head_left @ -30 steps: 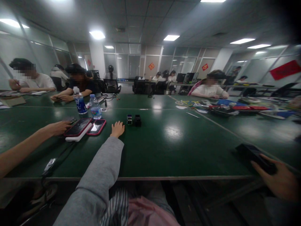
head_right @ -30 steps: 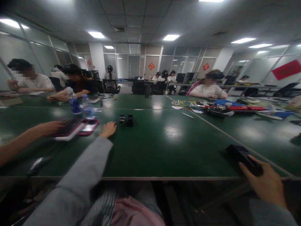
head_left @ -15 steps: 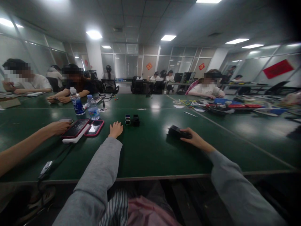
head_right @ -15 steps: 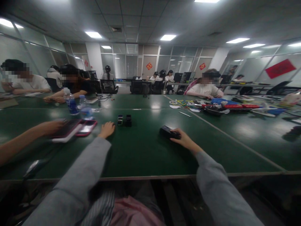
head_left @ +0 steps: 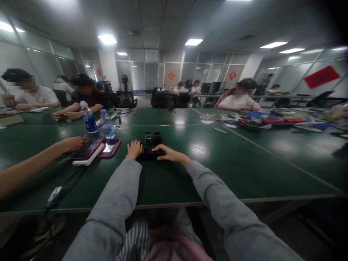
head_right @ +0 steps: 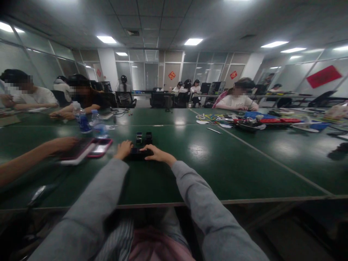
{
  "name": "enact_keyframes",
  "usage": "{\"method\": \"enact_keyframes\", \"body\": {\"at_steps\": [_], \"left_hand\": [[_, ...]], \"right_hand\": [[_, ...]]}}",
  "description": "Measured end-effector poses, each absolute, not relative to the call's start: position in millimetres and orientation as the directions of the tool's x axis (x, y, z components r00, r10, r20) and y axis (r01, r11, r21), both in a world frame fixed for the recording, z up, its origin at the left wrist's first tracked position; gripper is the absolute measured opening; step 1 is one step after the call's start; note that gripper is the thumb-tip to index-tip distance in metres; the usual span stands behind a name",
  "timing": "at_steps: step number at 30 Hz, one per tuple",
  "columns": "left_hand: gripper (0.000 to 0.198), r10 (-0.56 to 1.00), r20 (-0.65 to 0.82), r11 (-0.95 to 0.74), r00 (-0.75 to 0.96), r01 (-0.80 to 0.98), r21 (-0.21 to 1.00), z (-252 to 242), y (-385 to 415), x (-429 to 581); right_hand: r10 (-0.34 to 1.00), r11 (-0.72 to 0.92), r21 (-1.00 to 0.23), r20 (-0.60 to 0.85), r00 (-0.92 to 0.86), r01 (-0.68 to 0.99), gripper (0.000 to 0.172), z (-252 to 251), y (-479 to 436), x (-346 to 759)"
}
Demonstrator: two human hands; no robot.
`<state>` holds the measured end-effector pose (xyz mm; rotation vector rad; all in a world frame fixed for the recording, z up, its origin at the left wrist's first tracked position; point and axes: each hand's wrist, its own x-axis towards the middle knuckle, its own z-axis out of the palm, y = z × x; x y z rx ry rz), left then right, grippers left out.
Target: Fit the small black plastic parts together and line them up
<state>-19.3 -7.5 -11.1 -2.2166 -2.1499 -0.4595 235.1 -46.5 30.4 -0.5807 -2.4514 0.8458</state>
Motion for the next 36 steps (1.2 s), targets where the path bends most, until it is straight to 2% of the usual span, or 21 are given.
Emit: {"method": "enact_keyframes", "body": {"at_steps": [2,4,6,9,11,16,21,25,27,29,33,36], "left_hand": [[0.045,0.978,0.210,-0.052,0.010,0.979,0.198,-9,-8,-19],[0.045,0.979,0.206,-0.052,0.010,0.979,0.199,-8,-9,-19],[0.045,0.978,0.207,-0.052,0.011,0.979,0.198,-8,-8,-20],[0.046,0.977,0.211,-0.058,0.013,0.977,0.206,-9,-7,-21],[0.046,0.977,0.212,-0.058,0.011,0.974,0.217,-10,-6,-21],[0.044,0.973,0.230,-0.055,0.005,0.975,0.215,-10,-7,-20],[0.042,0.971,0.238,-0.058,0.008,0.977,0.206,-7,-13,-18],[0.042,0.970,0.243,-0.058,0.010,0.980,0.190,-5,-15,-17],[0.042,0.971,0.240,-0.057,0.011,0.981,0.183,-5,-14,-18],[0.043,0.972,0.236,-0.054,0.009,0.982,0.183,-6,-13,-18],[0.042,0.974,0.227,-0.048,0.004,0.981,0.187,-9,-9,-20],[0.043,0.971,0.237,-0.059,0.014,0.981,0.182,-9,-8,-20]], "right_hand": [[0.565,0.718,-0.633,0.288,-0.773,0.289,0.048,29,-47,240],[0.663,0.681,-0.628,0.311,-0.681,0.376,0.043,25,-45,243],[0.760,0.640,-0.592,0.394,-0.517,0.490,0.043,20,-41,243],[0.777,0.615,-0.490,0.508,-0.371,0.618,0.044,14,-36,238],[0.752,0.640,-0.465,0.543,-0.373,0.611,0.044,15,-37,233],[0.646,0.756,-0.460,0.639,-0.418,0.466,0.045,29,-58,217],[0.538,0.843,-0.338,0.498,-0.680,0.419,0.055,25,-68,207],[0.562,0.827,-0.302,0.402,-0.723,0.475,0.054,22,-67,205],[0.576,0.817,-0.312,0.411,-0.707,0.485,0.053,23,-66,206],[0.609,0.793,-0.343,0.490,-0.624,0.504,0.053,23,-63,208],[0.666,0.680,-0.394,0.686,-0.294,0.619,0.054,21,-46,219],[0.685,0.617,-0.333,0.674,-0.277,0.714,0.055,11,-26,231]]}}
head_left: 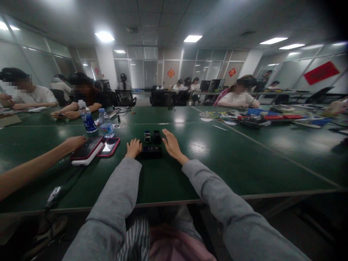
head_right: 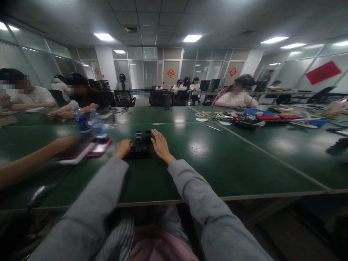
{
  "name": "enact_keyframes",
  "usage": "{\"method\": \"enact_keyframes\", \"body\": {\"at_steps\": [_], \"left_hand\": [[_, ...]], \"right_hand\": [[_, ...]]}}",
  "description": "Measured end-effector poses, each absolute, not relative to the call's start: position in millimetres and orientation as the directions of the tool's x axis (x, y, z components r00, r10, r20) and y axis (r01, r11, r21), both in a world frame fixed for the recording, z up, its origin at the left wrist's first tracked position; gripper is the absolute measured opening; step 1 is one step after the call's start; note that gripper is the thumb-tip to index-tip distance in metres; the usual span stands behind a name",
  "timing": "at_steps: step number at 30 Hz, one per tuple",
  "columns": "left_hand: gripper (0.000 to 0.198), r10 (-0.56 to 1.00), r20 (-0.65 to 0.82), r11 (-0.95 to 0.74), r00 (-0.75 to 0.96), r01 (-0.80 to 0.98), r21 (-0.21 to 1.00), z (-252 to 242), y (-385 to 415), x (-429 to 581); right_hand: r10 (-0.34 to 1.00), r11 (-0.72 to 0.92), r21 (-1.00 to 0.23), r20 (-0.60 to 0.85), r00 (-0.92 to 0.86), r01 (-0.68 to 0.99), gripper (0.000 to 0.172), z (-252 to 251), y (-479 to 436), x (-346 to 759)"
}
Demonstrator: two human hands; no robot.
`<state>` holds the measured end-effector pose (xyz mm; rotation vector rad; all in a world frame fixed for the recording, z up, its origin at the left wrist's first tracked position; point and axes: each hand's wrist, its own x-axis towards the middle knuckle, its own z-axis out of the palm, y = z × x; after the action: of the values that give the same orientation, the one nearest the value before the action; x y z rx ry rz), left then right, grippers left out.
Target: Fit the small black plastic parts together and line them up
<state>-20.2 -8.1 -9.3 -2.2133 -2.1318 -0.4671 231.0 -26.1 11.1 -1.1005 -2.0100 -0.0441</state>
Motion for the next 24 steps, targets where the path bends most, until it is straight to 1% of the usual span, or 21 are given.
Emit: {"method": "enact_keyframes", "body": {"at_steps": [3,6,9,12,14,16,19,21,24], "left_hand": [[0.042,0.974,0.227,-0.057,0.014,0.982,0.182,-9,-9,-20],[0.042,0.972,0.235,-0.065,0.018,0.979,0.194,-8,-10,-20],[0.042,0.970,0.242,-0.070,0.016,0.974,0.216,-7,-12,-20],[0.044,0.970,0.244,-0.065,0.003,0.967,0.248,-5,-12,-19],[0.049,0.967,0.256,-0.079,0.008,0.961,0.265,-3,-12,-17],[0.054,0.961,0.272,-0.120,0.042,0.953,0.279,-1,-12,-16],[0.059,0.950,0.288,-0.211,0.125,0.933,0.291,1,-11,-14],[0.060,0.943,0.281,-0.263,0.179,0.919,0.295,3,-11,-14],[0.059,0.935,0.277,-0.306,0.220,0.897,0.318,3,-9,-16]], "right_hand": [[0.749,0.575,-0.262,0.548,-0.371,0.775,0.057,-3,-11,239],[0.756,0.605,-0.222,0.462,-0.464,0.764,0.056,-12,-6,241],[0.741,0.633,-0.247,0.468,-0.482,0.733,0.052,-11,-8,240],[0.754,0.600,-0.281,0.512,-0.412,0.749,0.046,-4,-14,240],[0.746,0.587,-0.267,0.545,-0.382,0.764,0.046,0,-17,240],[0.721,0.611,-0.229,0.556,-0.414,0.758,0.050,3,-20,240],[0.701,0.661,-0.190,0.502,-0.507,0.726,0.056,3,-21,241],[0.711,0.657,-0.192,0.479,-0.515,0.729,0.054,2,-21,241],[0.730,0.618,-0.200,0.505,-0.461,0.760,0.048,2,-20,241]]}}
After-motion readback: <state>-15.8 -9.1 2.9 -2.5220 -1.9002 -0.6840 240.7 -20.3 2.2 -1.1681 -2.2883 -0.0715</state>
